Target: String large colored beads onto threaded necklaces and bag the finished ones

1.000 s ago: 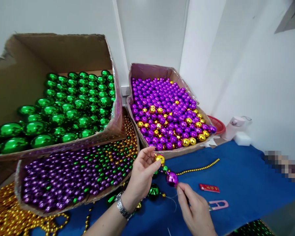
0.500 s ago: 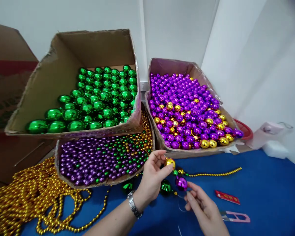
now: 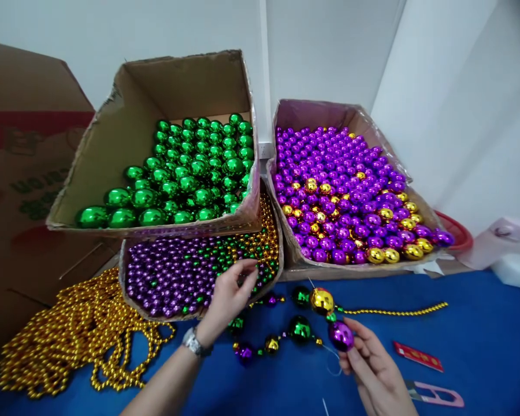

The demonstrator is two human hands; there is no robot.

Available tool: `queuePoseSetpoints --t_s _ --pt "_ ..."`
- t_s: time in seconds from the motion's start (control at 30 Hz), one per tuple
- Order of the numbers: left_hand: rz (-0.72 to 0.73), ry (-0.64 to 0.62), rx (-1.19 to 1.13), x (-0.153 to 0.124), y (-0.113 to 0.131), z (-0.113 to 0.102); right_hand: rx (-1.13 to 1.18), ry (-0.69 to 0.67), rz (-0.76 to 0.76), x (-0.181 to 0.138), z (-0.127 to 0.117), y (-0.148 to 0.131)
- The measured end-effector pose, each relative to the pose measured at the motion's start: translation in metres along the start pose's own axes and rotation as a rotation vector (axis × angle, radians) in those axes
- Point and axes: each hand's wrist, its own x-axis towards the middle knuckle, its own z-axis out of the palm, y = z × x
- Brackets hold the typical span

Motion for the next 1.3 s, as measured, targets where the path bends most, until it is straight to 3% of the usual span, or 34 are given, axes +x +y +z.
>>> queuePoseSetpoints --t_s 0.07,0.13,0.37,0.57,0.77,0.93,1.07,1.3 --pt "0.051 0.024 0.343 0.011 -0.02 -0.016 0.0 0.006 -0.004 -0.002 0.0 -0.001" --pt "0.065 0.002 0.496 0.019 -0.032 -0.025 -0.003 0.007 -0.007 -0.002 0.001 -0.001" --pt "0.182 -0.269 0.69 0.022 -0.034 -0.012 -0.011 0.001 -0.02 -0.001 0.002 0.0" --pt "0.225 -0.353 0.792 0.03 -0.034 -0.01 -0.091 -0.041 -0.012 0.002 -0.002 -0.003" --pt "0.165 -0.244 0.86 0.024 -0.031 -0.023 -0.096 -0.008 -0.007 0.002 -0.004 0.002" --pt "-0.031 -0.068 0.988 0.013 -0.052 -0.069 -0.133 0.016 -0.004 0.001 -0.004 0.002" --pt "-0.114 -0.082 1.041 0.003 -0.069 -0.098 -0.152 0.02 -0.014 0.0 0.0 0.002" --pt "-0.078 -0.104 0.984 0.002 -0.067 -0.092 -0.175 -0.089 0.035 0.007 -0.01 0.013"
